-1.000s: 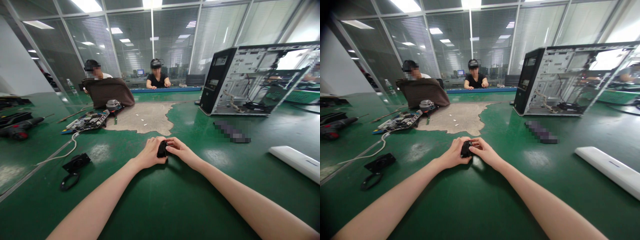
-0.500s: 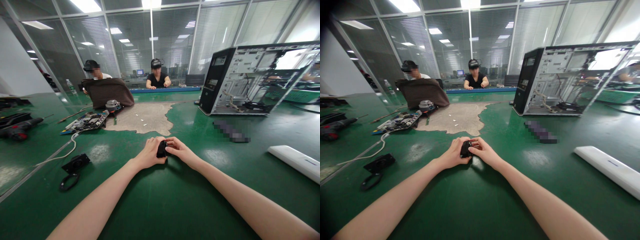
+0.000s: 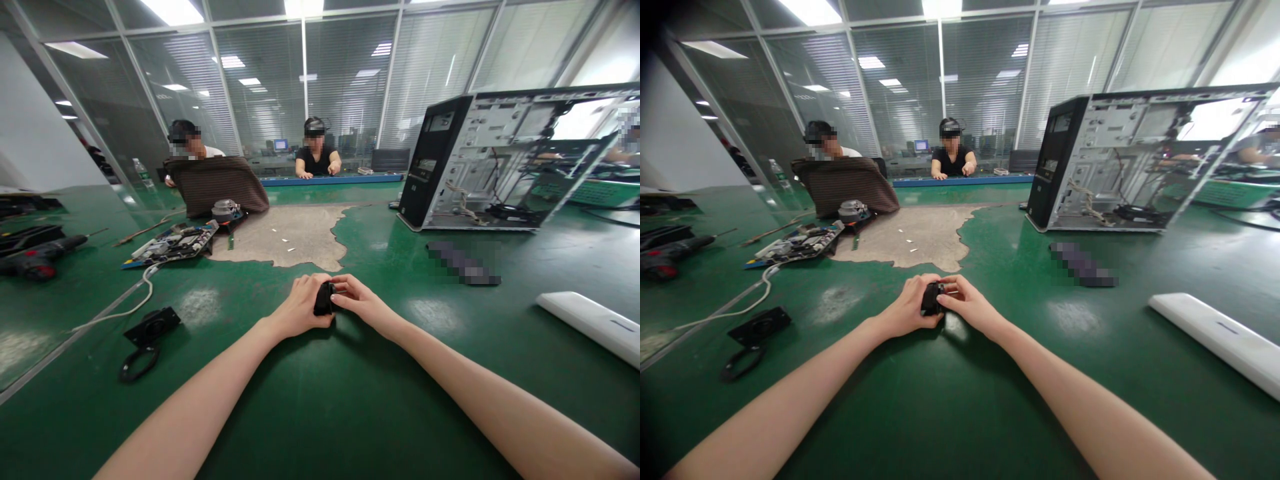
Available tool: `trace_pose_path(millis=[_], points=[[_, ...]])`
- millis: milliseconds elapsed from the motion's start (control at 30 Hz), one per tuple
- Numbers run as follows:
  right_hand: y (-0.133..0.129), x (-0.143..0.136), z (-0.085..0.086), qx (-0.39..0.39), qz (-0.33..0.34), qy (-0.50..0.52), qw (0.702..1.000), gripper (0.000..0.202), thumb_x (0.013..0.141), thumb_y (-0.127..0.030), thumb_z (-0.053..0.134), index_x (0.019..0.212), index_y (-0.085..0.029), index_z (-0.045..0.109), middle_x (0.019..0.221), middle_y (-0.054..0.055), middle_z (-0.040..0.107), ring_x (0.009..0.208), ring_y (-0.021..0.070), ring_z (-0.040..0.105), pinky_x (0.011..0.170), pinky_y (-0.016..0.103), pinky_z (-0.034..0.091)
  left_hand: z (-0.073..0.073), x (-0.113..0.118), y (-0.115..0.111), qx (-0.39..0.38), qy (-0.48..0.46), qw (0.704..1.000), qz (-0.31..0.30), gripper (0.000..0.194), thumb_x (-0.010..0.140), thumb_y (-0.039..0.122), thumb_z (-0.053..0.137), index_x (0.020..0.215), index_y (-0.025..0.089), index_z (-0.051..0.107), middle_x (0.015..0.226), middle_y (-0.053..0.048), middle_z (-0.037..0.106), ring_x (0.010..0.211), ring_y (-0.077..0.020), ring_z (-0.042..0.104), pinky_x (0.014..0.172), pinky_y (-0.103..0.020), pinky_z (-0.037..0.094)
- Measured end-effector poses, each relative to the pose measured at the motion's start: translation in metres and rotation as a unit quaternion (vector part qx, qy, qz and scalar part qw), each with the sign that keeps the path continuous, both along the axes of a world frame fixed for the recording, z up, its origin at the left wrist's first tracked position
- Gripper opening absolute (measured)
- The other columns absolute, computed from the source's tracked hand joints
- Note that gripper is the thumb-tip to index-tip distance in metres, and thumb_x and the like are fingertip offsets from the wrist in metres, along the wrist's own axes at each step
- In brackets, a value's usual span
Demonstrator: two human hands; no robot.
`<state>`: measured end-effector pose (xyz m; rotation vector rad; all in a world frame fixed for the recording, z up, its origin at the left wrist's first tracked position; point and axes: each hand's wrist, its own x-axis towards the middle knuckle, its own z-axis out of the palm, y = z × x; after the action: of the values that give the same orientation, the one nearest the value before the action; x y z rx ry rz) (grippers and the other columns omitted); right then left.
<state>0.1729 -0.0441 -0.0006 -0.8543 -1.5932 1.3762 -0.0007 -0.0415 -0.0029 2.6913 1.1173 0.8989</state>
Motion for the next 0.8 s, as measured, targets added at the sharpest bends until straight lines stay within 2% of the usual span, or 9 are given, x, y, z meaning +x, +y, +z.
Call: trace_pose_path(millis=[167,367,533,700,800], points=[[-0.0030,0.0026,0.0047,0.003,0.053,0.022,0.998,0.033,0.065,-0.024,0.070,0.087,-0.022,0.046,0.090,0.000,0.058,0.089,0.0150,0.057,0.086,0.036,0.041,0.0001,-0.0009,-0.0002,0.000,0.003,1.000,-0.002,0.059,0.063,0.024,0.061,0.114,0.022,0.030,0.103,-0.005,0.047,0.093,-0.0229,0.046,0.084,-0.037,0.032],[-0.0016,0.0007,0.0008,0.016,0.013,0.021,1.000,0.022,0.072,-0.033,0.063,0.083,-0.022,0.047,0.091,-0.001,0.058,0.089,0.0146,0.056,0.087,0.035,0.040,0.0010,-0.0012,-0.0007,-0.005,0.003,1.000,-0.006,0.059,0.064,0.025,0.061,0.115,0.023,0.030,0.105,-0.005,0.047,0.093,-0.0231,0.045,0.083,-0.037,0.033],[0.0004,0.0006,-0.0011,0.003,0.012,0.002,1.000,0.031,0.072,-0.034,0.063,0.096,-0.023,0.047,0.093,0.001,0.057,0.089,0.0155,0.056,0.087,0.037,0.041,0.0005,-0.0009,-0.0003,-0.008,0.002,1.000,-0.005,0.060,0.064,0.025,0.061,0.115,0.024,0.030,0.104,-0.005,0.047,0.093,-0.0233,0.045,0.083,-0.037,0.033],[-0.0028,0.0021,0.0041,0.004,0.048,0.017,0.999,0.032,0.066,-0.027,0.069,0.087,-0.022,0.046,0.089,0.000,0.058,0.089,0.0150,0.056,0.086,0.036,0.041,0.0009,-0.0010,-0.0009,-0.002,0.006,1.000,-0.003,0.059,0.064,0.024,0.061,0.114,0.023,0.030,0.102,-0.005,0.047,0.092,-0.0230,0.046,0.082,-0.037,0.033],[-0.0041,0.0009,0.0052,0.010,0.026,0.021,0.999,0.023,0.071,-0.029,0.064,0.083,-0.021,0.046,0.090,0.000,0.058,0.088,0.0142,0.056,0.087,0.035,0.039,0.0017,-0.0010,-0.0013,-0.001,0.008,1.000,-0.005,0.058,0.065,0.024,0.061,0.114,0.023,0.030,0.103,-0.005,0.047,0.092,-0.0226,0.045,0.082,-0.037,0.033]])
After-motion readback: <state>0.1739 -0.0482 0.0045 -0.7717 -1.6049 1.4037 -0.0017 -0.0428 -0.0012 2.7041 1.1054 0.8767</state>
